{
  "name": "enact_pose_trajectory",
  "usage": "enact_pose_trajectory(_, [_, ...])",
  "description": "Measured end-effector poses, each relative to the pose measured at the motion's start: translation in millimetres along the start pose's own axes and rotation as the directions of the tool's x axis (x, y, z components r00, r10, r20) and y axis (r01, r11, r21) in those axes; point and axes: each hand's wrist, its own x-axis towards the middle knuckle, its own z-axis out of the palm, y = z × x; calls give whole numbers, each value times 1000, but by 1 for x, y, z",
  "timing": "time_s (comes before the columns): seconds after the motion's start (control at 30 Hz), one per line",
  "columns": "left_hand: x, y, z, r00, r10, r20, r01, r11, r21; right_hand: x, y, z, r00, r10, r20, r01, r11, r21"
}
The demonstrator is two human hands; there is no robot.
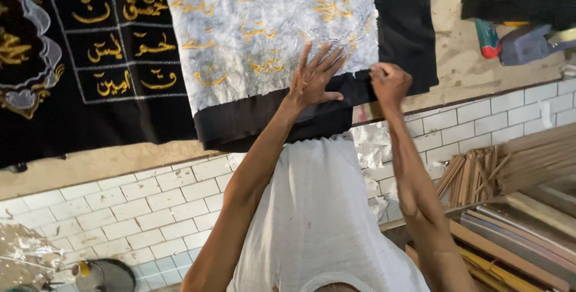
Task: The person peels a white transfer paper with gold Arabic calligraphy off a black fabric laid on a table. They lift and remove the paper in sections, smoothing and adjusting the fabric as they work.
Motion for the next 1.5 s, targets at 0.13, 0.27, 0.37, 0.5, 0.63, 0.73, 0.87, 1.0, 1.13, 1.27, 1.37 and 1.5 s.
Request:
enact_pose_trajectory(0.13, [0, -1, 0, 1000, 15, -25, -15, 1000, -17, -2, -6, -11, 986, -159, 43, 162, 984, -77])
enact_pose_trajectory(0.27, [0, -1, 1, 999, 33, -15, -33, 999, -3, -11, -24, 9, 975, -209, 75, 216, 971, -100])
enact_pose_trajectory(0.37, [0, -1, 2, 999, 29, -14, -29, 1000, -10, -11, -27, 22, 969, -239, 63, 247, 946, -210])
enact_pose_trajectory(0.5, [1, -2, 3, 999, 41, -30, -41, 999, 1, -3, -13, 14, 974, -228, 4, 221, 941, -256])
enact_pose_trajectory(0.63, [1, -3, 2, 999, 23, -25, -23, 1000, 0, -5, 23, -30, 993, -114, 27, 114, 892, -437])
enact_pose_trajectory(0.73, [0, -4, 5, 999, 27, -39, -26, 999, 19, -17, 54, -73, 986, 165, -22, -145, 782, -606])
enact_pose_trajectory(0.87, [0, -4, 11, 995, 46, -85, -44, 999, 26, -23, 82, -101, 994, -51, -96, 2, 889, -458])
enact_pose_trajectory(1.0, [0, 0, 14, 995, 22, -98, -22, 1000, 2, -14, 77, -93, 966, 232, -113, -252, 942, -221])
enact_pose_trajectory(1.13, [2, 3, 11, 996, 28, -86, -27, 1000, 3, -3, 62, -82, 928, 349, -131, -372, 880, -296])
enact_pose_trajectory(1.27, [3, 3, 9, 995, 32, -95, -33, 999, -5, 11, 55, -81, 854, 516, -71, -519, 832, -195])
enact_pose_trajectory(1.37, [0, 0, 11, 995, 30, -91, -30, 1000, -2, 17, 56, -79, 911, 400, -98, -411, 870, -272])
enact_pose_trajectory(1.5, [0, -2, 16, 997, 18, -76, -17, 1000, 17, 14, 56, -73, 940, 299, -162, -340, 856, -390])
